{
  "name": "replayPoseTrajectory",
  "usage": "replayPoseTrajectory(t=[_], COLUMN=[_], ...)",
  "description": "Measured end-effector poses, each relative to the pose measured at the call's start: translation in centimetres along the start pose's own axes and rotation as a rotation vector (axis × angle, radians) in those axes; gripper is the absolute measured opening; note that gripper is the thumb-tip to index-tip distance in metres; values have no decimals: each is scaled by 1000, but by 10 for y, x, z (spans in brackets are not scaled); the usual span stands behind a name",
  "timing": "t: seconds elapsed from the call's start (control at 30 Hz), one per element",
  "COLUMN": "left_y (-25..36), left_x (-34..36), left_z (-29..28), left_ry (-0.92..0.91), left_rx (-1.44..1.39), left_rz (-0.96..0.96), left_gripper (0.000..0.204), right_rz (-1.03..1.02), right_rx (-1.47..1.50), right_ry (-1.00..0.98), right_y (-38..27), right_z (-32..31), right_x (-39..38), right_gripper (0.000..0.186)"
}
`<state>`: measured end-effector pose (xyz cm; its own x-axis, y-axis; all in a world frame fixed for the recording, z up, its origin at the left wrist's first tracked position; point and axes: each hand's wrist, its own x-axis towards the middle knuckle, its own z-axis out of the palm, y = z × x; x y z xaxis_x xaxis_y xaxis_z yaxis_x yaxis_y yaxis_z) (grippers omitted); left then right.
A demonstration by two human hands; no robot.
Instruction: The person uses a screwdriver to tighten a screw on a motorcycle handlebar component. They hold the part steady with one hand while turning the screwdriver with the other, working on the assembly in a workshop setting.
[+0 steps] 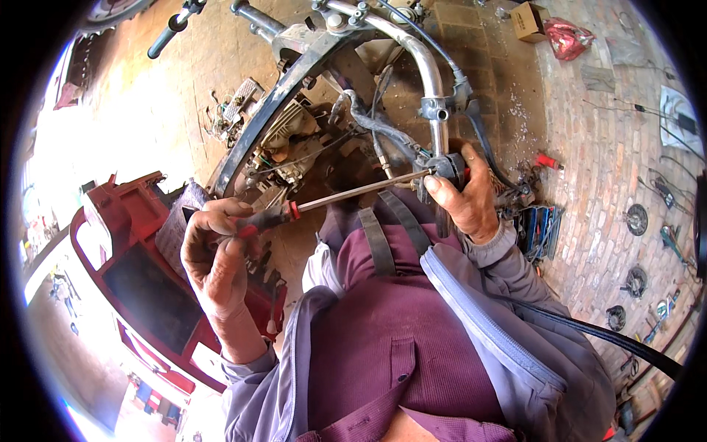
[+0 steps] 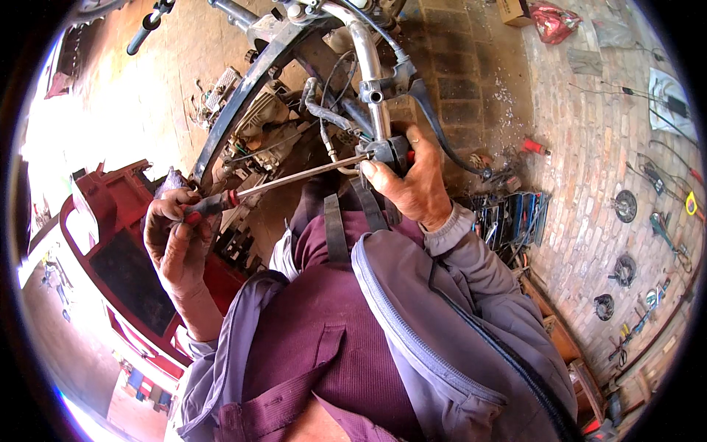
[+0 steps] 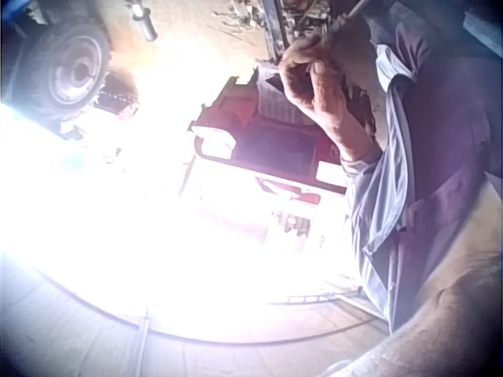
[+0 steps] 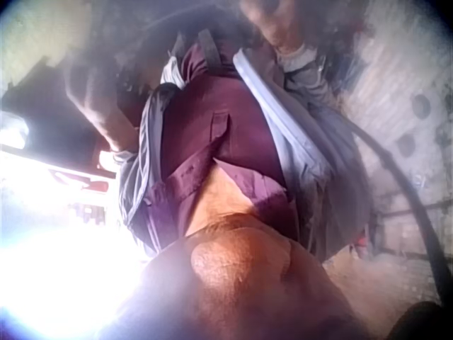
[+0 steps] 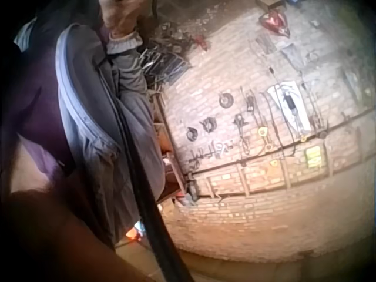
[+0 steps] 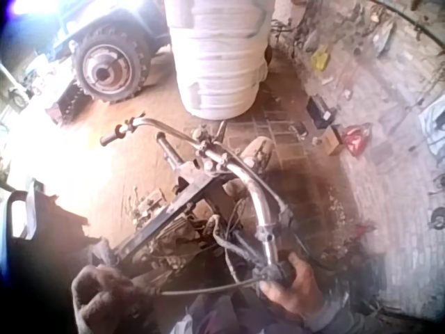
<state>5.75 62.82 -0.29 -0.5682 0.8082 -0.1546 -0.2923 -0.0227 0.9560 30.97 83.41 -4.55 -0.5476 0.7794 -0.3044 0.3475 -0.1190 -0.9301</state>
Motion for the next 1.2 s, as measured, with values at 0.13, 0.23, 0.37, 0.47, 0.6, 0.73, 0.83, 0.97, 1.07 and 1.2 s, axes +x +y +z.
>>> replayPoseTrajectory(t=[0.13, 0.23, 0.37, 0.47, 0.6, 0.73, 0.83, 0.97, 1.07, 1.2], left_y=[5, 13, 15, 11, 12, 12, 16, 20, 20, 17], left_x=[3, 3, 6, 5, 3, 2, 3, 2, 4, 11], left_z=[-2, -12, -6, -2, -4, -13, -12, -17, -16, -14], left_ry=[99, 94, 101, 110, 81, -13, -95, -90, -94, -129], left_rx=[135, 351, 333, 200, 165, 259, 307, 304, 335, 538], left_rz=[-77, -246, -208, -180, -191, -197, -215, -333, -406, -142], left_gripper=[39, 42, 39, 39, 43, 44, 42, 44, 42, 32], right_rz=[86, 90, 110, 95, 81, 126, 122, 82, 89, 85], right_rx=[15, -20, 56, 63, 35, 57, 52, -30, -17, -39], right_ry=[-10, -24, -42, -47, -44, -50, -52, -43, -33, -36], right_y=[-4, -6, -8, -5, -5, -7, -6, -7, -7, -7], right_z=[0, -1, 0, 0, 0, 0, 0, -1, -1, -2], right_x=[0, 0, -1, -2, -3, -3, -2, -1, -2, -1], right_gripper=[35, 35, 35, 35, 36, 37, 38, 39, 40, 40])
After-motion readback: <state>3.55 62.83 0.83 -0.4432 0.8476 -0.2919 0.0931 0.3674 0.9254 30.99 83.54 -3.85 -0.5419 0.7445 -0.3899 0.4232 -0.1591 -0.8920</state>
